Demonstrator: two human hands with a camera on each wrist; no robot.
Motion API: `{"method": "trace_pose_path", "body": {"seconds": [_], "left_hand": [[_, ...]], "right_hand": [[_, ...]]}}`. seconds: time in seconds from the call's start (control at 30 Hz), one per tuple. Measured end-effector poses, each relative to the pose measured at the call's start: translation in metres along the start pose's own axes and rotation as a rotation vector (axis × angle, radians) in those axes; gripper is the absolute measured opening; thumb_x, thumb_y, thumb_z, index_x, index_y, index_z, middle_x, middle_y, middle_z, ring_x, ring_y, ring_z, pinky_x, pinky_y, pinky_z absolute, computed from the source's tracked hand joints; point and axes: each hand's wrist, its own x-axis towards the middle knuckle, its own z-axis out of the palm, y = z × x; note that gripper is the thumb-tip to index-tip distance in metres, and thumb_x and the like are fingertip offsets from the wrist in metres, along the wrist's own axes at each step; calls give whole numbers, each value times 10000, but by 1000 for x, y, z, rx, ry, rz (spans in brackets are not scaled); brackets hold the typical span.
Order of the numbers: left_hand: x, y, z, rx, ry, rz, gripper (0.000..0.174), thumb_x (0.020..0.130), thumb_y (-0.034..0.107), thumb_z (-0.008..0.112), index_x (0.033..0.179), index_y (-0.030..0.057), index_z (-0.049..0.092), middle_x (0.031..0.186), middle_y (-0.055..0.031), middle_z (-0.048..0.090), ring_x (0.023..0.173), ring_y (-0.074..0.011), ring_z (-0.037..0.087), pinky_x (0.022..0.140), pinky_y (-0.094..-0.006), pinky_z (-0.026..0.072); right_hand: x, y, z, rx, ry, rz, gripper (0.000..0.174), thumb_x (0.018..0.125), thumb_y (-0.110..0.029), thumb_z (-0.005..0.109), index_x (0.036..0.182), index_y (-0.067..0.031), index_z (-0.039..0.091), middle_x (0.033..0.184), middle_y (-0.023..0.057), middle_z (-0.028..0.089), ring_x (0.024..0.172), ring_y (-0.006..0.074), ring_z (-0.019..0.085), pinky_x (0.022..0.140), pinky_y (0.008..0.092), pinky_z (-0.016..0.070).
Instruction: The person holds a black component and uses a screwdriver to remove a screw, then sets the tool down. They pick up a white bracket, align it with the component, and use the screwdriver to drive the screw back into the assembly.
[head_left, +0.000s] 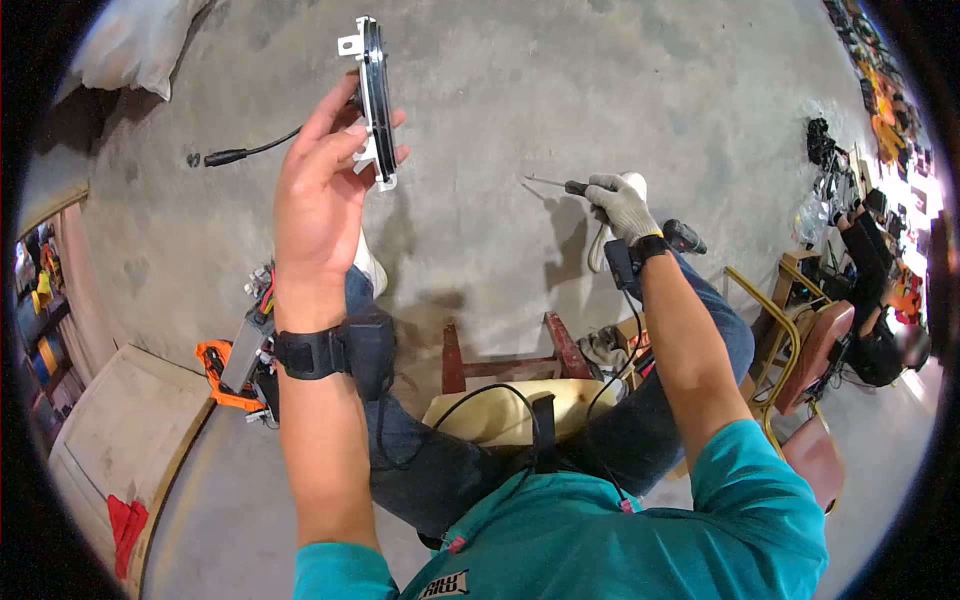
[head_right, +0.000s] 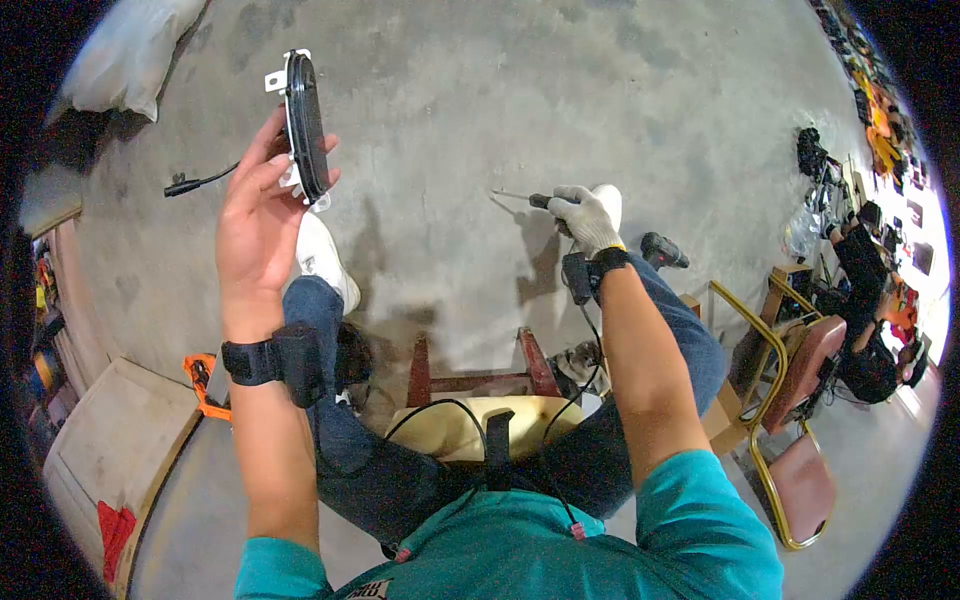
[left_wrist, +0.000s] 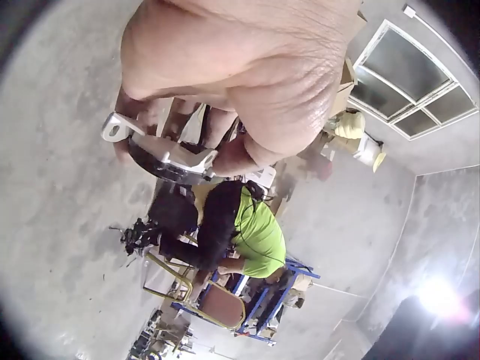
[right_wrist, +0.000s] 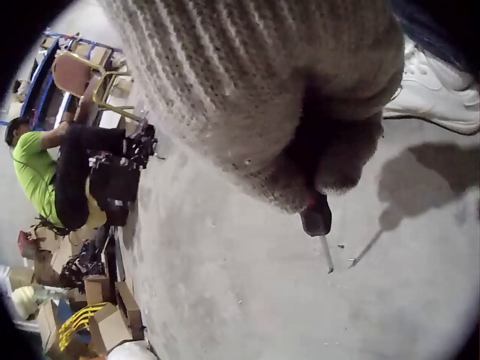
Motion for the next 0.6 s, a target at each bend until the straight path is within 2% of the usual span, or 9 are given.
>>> {"method": "trace_pose_path", "body": {"seconds": [0.1,0.23,0.27,0.3,0.33,0.4,0.53,0.6], "left_hand": [[-1,0,0,1,26,-26,551,938,83,508,1462,-61,417,1337,-181,567,1213,-342,605,952,-450,560],[-1,-1,2,52,17,-50,547,936,78,504,1457,-66,422,1336,-186,570,1210,-343,608,947,-449,562],[-1,-2,2,53,15,-51,546,936,77,504,1456,-67,423,1333,-186,572,1207,-344,610,946,-449,563],[0,-2,4,49,6,-49,545,936,76,504,1455,-68,424,1330,-187,575,1205,-345,611,944,-449,563],[1,-3,5,45,1,-52,545,936,76,504,1455,-68,424,1330,-187,575,1205,-345,611,944,-449,563],[0,-2,6,5,37,-56,516,927,99,532,1417,-56,485,1180,-122,617,1150,-273,637,890,-409,569],[-1,-3,7,-14,38,-43,510,930,101,525,1412,-61,487,1174,-131,619,1134,-281,646,878,-416,575],[-1,-1,9,-25,42,-54,509,939,112,510,1417,-60,479,1186,-143,622,1128,-299,648,874,-424,581]], "right_hand": [[9,20,9,39,60,-17,470,864,-176,668,1261,64,591,871,71,647,664,122,584,602,265,481],[8,30,24,-70,120,27,499,881,-232,657,1282,59,587,887,67,658,690,117,604,617,257,475],[22,45,17,-84,46,76,501,888,-254,667,1276,55,597,907,66,665,698,114,607,624,255,478],[25,52,18,-80,51,84,501,888,-254,667,1276,55,597,907,66,665,698,114,607,624,255,478],[29,57,16,-7,68,53,487,896,-254,663,1267,55,604,897,64,668,692,117,607,623,254,478],[31,57,16,103,110,15,430,917,-253,650,1219,51,630,828,42,660,642,111,585,585,256,463],[22,48,16,73,78,27,388,934,-257,638,1181,43,637,779,18,639,616,94,560,558,261,446],[23,42,10,119,28,-11,333,950,-254,621,1116,33,653,757,19,623,579,88,541,529,257,432]]}}
